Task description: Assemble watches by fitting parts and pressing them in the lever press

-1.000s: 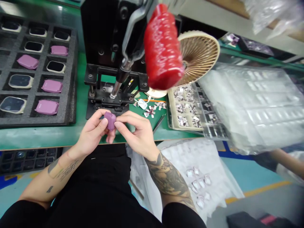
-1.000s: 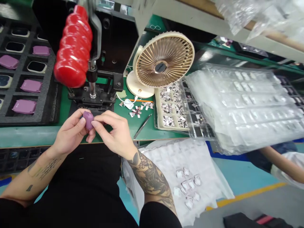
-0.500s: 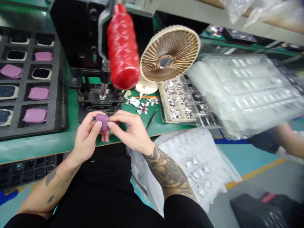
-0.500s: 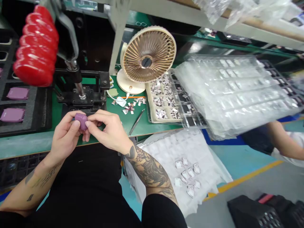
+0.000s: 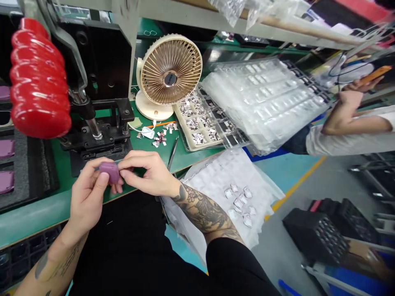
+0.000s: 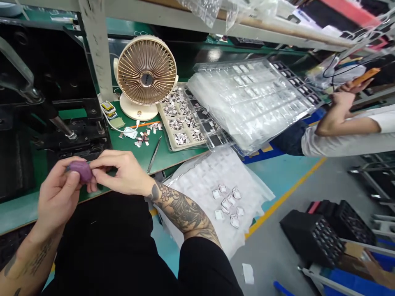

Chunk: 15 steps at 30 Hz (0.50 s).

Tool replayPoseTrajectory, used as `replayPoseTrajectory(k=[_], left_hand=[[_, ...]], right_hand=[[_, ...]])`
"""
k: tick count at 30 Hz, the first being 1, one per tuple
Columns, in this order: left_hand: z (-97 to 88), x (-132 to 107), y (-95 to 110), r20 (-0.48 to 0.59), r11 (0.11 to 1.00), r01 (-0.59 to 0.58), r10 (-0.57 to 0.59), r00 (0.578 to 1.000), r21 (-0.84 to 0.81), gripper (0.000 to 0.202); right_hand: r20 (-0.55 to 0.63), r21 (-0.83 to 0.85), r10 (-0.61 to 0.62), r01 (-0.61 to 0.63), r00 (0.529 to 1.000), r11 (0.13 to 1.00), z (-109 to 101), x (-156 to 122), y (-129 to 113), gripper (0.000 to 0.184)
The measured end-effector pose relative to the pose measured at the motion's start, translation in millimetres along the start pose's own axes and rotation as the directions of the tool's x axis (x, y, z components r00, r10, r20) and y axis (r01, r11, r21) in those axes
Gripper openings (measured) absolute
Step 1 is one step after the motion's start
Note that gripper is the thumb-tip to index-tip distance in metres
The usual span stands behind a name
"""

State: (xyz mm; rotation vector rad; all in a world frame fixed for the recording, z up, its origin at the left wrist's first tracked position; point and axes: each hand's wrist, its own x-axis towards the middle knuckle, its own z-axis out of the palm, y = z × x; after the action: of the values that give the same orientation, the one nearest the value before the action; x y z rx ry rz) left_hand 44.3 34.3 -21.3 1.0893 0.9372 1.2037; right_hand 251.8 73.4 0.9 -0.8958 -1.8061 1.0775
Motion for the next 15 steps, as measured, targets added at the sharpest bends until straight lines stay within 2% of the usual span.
replayPoseTrajectory(k=[3,5,12,15], left_hand=[[1.5,3.2,2.0,-0.001,0.990,0.037,-0.037,0.999,-0.140,0.027],[1.9,4.8,1.6,0.019,0.986,0.049,-0.047,0.999,-0.158,0.029],[-1.5,2.9,-2.8,0.020,0.996,0.027,-0.026,0.999,-0.080,0.028],[-0.5,-0.2,-3.7,-0.033,0.998,-0.038,0.040,0.999,0.052,0.028]], right_hand=[[0.008,0.084,-0.025,0.024,1.000,0.996,-2.4,0.8,-4.6,0.015],[0.007,0.107,-0.027,0.026,1.000,0.994,-2.9,2.4,-6.6,0.014],[-0.011,0.091,0.031,-0.030,0.999,0.995,1.3,8.6,-3.9,0.016],[-0.038,-0.007,-0.002,0.002,0.999,1.000,5.5,5.9,-1.0,0.014]])
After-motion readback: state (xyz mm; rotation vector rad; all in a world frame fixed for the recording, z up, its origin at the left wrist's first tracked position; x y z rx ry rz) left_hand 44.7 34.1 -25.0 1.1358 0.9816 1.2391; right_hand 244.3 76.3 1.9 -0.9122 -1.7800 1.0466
